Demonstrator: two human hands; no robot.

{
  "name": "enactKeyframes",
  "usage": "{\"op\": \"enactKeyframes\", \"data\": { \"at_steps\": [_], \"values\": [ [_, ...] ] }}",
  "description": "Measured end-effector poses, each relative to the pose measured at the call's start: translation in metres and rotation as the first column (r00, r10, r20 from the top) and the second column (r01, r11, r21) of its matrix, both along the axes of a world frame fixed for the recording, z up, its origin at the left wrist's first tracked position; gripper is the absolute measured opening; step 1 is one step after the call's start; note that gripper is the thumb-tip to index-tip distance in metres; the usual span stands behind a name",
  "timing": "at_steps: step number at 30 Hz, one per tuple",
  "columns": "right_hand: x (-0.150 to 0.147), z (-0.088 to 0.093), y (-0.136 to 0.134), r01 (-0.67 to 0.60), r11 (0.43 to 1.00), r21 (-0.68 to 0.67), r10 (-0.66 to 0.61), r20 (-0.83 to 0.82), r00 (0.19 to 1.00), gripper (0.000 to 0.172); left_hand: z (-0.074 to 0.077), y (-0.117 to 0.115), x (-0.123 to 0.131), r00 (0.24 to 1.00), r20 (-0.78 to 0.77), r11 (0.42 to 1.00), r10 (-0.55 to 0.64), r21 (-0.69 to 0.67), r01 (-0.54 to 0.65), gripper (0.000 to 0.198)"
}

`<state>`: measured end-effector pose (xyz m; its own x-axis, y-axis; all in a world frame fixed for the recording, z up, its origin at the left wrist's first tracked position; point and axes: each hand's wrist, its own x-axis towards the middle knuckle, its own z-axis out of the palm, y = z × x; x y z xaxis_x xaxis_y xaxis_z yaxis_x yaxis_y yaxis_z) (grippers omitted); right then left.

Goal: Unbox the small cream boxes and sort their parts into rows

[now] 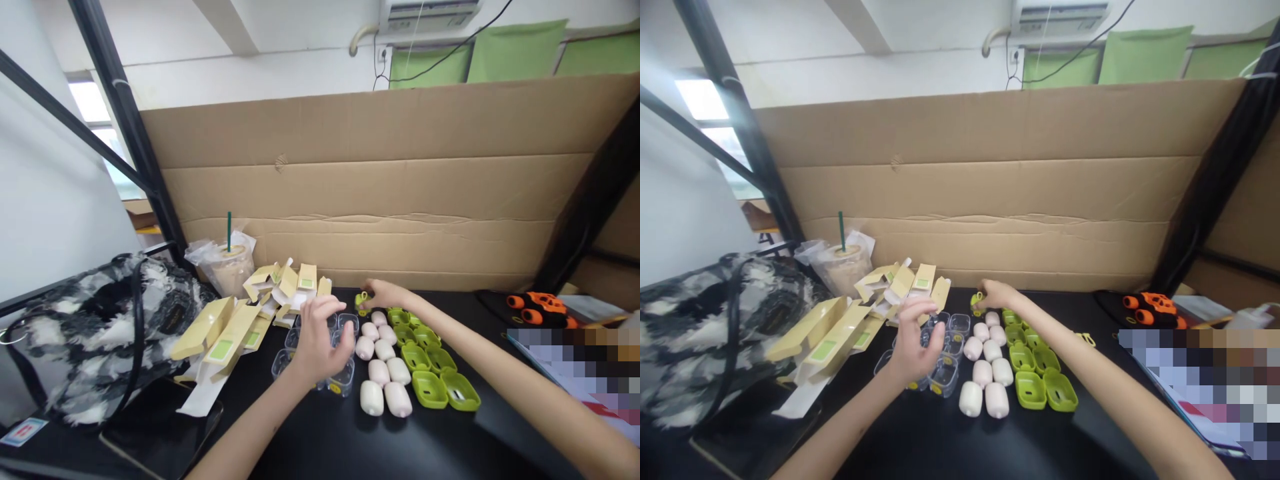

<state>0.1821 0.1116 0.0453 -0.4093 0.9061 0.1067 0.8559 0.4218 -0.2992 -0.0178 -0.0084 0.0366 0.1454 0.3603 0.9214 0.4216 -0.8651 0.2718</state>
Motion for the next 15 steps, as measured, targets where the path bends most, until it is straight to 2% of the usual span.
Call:
{"op": "enactKeyframes", "data": {
  "at_steps": [3, 6, 8, 12, 13, 15],
  "values": [
    [0.004, -0.014, -0.004, 0.029, 0.999, -0.039, -0.032, -0.083, 0.996, 0.03, 0.001, 0.004, 0.002, 1.0, 0.023, 0.984, 0.003, -0.179, 0.001, 0.027],
    [0.002, -0.013, -0.017, 0.044, 0.999, 0.029, -0.037, -0.216, 0.976, 0.029, 0.002, 0.007, 0.004, 1.0, 0.02, 0.966, 0.006, -0.257, -0.001, 0.024],
    [0.002, -0.005, -0.032, 0.012, 0.996, 0.085, 0.016, -0.316, 0.949, 0.029, 0.001, 0.007, 0.007, 0.999, 0.015, 0.931, -0.041, -0.362, 0.043, 0.035],
    [0.005, 0.009, -0.076, -0.128, 0.981, 0.145, 0.183, -0.48, 0.858, 0.031, -0.001, 0.003, 0.012, 0.978, -0.033, 0.784, -0.204, -0.603, 0.143, 0.072],
    [0.006, 0.011, -0.089, -0.155, 0.977, 0.148, 0.21, -0.51, 0.834, 0.031, 0.0, 0.001, 0.014, 0.972, -0.064, 0.776, -0.225, -0.615, 0.139, 0.072],
    [0.01, 0.011, -0.11, -0.186, 0.972, 0.147, 0.237, -0.559, 0.794, 0.031, 0.002, -0.004, 0.016, 0.962, -0.123, 0.797, -0.244, -0.59, 0.127, 0.06]
  ]
}}
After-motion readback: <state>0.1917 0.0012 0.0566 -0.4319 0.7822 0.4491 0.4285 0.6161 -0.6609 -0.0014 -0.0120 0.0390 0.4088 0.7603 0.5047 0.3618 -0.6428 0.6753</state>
